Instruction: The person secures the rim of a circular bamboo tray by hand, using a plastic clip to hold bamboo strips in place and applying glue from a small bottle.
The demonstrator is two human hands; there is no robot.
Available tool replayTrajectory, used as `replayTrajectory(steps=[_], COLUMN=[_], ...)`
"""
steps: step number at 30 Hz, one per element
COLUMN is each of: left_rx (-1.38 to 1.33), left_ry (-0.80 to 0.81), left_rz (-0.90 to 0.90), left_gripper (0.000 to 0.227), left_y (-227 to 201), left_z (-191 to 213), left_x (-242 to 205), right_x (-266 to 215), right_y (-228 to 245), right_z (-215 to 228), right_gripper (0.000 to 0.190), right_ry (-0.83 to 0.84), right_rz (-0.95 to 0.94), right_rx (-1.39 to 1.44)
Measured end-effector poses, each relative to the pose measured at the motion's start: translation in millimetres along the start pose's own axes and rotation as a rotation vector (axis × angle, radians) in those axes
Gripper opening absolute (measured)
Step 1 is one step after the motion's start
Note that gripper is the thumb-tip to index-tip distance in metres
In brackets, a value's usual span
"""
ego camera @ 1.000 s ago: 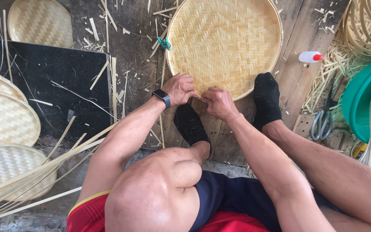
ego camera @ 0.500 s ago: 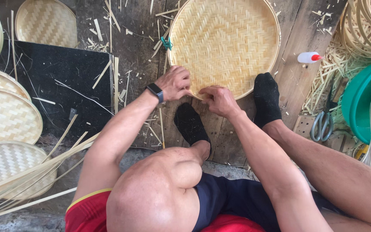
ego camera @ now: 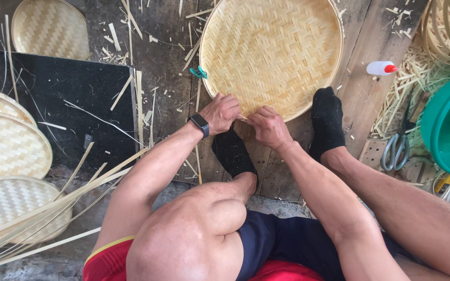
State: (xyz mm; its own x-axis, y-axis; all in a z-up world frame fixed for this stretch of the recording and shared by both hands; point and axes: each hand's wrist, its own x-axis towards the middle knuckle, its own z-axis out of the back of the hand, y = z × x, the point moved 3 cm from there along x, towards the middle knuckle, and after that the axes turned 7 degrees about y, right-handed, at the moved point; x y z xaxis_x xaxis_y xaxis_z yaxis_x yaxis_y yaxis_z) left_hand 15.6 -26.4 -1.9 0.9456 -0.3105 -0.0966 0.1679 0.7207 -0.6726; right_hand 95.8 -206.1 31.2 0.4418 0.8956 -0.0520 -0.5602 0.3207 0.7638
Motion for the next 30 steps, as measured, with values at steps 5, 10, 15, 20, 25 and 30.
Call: replayTrajectory(steps=[5,10,15,20,25,30], left_rx=[-0.092,-0.150,-0.182,-0.146,-0.183,-0.228], left_ry=[0.173,0.306,0.245,0.177,0.142,0.163], left_rz=[0.166,0.369,0.383,0.381,0.439,0.495], left_gripper=[0.014,0.016,0.017,0.021,0.023,0.029], left_y=[14.8,19.4,10.7,7.7,12.8,18.7], left_z=[-10.7,-9.2,6.4,10.1,6.6,1.4], left_x=[17.1,20.5,20.1,19.5,21.1,24.8], right_x=[7.5,11.5,-2.6,-19.3,-5.3,0.4], right_y=[-3.2,-1.1,3.2,-8.9,-19.2,-25.9], right_z=[1.5,6.6,20.4,24.4,20.3,38.0], right_gripper=[0.005,0.005,0.008,0.005,0.006,0.030], right_ry=[0.029,0.126,0.117,0.090,0.196,0.290], right_rz=[-0.063,-0.104,-0.032,-0.171,-0.274,-0.515], right_rx=[0.057,0.037,-0.036,-0.068,-0.067,-0.092])
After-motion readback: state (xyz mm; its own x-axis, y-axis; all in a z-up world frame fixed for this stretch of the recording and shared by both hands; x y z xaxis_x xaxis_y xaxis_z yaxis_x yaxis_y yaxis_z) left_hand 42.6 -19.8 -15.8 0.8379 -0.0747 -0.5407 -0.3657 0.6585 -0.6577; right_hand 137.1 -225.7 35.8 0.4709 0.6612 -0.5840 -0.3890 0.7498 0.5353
